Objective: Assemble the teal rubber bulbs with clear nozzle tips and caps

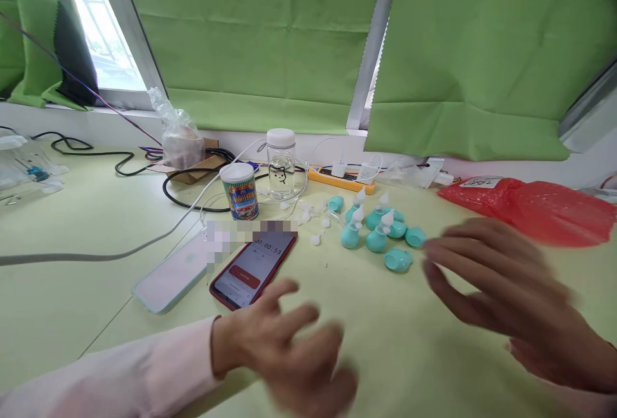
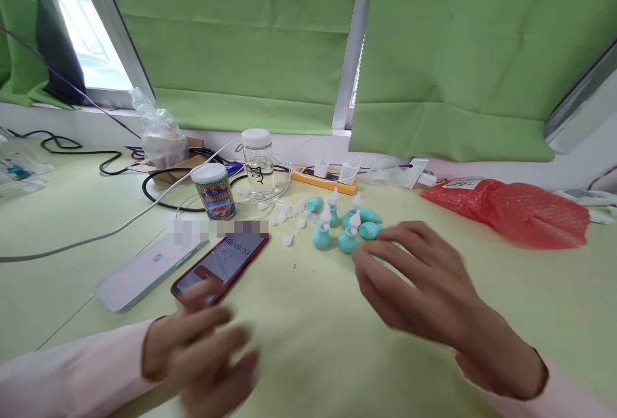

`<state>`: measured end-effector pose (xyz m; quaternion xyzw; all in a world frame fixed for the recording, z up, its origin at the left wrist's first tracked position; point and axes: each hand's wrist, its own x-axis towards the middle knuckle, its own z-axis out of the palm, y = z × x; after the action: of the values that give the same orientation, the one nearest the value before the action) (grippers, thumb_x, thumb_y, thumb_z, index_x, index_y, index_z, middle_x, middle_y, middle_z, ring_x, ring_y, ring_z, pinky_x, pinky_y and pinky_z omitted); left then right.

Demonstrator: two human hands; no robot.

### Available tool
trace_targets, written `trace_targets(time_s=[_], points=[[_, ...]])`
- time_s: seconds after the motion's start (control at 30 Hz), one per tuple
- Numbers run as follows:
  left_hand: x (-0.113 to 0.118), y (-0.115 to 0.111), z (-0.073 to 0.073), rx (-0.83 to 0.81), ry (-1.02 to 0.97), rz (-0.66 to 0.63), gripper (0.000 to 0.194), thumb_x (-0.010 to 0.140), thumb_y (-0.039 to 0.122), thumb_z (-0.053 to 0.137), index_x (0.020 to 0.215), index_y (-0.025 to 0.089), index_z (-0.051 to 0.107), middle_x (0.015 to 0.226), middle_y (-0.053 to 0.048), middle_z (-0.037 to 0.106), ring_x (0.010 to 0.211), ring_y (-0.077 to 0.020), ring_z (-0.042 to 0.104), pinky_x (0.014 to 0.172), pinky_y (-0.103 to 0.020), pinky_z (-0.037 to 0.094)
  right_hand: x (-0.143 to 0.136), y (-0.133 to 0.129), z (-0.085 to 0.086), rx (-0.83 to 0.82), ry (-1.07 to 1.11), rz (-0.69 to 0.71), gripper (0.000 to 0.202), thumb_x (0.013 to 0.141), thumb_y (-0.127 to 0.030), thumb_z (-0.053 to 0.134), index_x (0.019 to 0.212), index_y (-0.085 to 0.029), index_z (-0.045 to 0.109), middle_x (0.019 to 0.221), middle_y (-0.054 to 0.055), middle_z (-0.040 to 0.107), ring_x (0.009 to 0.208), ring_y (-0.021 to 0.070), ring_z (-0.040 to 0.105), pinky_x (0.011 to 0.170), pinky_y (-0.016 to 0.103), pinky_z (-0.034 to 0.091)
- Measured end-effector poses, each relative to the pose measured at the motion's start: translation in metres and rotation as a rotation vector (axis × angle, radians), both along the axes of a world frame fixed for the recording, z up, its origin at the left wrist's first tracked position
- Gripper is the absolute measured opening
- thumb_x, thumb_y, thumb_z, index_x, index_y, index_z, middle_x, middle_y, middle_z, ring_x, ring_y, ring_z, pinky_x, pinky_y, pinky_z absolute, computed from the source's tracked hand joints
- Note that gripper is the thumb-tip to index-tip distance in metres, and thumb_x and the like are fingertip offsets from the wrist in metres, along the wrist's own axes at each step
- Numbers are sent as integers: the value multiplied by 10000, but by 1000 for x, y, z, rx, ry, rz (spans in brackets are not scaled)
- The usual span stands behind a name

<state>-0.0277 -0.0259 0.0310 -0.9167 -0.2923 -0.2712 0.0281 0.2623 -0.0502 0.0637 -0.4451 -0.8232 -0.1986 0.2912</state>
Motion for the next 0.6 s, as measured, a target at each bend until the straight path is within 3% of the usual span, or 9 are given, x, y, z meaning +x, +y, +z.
trace_targets(time_s=[0.1, 0.2, 0.33, 0.47, 0.6], points=[[32, 16, -3, 75, 230, -70, 356, 813, 239, 429, 1160, 163, 455, 1238, -158, 445, 1116, -308, 416, 887, -482, 357, 7, 30, 8, -352, -243, -105, 287, 788, -317, 494, 1063, -248, 535, 857, 66, 622, 774, 235, 580, 635, 364, 447], [53, 22, -17, 69, 354, 34, 439, 833, 296, 374, 1216, 81, 387, 1312, -236, 332, 1194, -382, 313, 904, -513, 316, 20, 43, -8, -586, -327, -234, 387, 740, -277, 516, 1123, -228, 506, 856, 89, 622, 745, 254, 583, 559, 323, 417], [60, 28, -34, 62, 504, 14, 392, 808, 146, 391, 1171, 1, 419, 1214, -272, 440, 1129, -345, 423, 871, -436, 378, 22, 50, -25, -653, -357, -256, 336, 718, -244, 500, 1052, -233, 527, 784, 61, 600, 641, 223, 570, 488, 283, 365], [59, 37, -36, 39, 549, -3, 341, 753, 6, 403, 1082, -3, 491, 1197, -267, 463, 1105, -307, 465, 830, -358, 429, 5, 42, -15, -664, -401, -196, 247, 691, -181, 481, 922, -231, 550, 695, 30, 583, 589, 195, 551, 489, 269, 352], [59, 46, -36, 67, 523, 102, 388, 761, 22, 396, 1144, -28, 438, 1252, -304, 382, 1187, -356, 354, 868, -412, 388, -14, 30, -7, -638, -304, -2, 335, 644, -128, 474, 966, -209, 516, 803, 44, 603, 675, 191, 555, 555, 281, 402]])
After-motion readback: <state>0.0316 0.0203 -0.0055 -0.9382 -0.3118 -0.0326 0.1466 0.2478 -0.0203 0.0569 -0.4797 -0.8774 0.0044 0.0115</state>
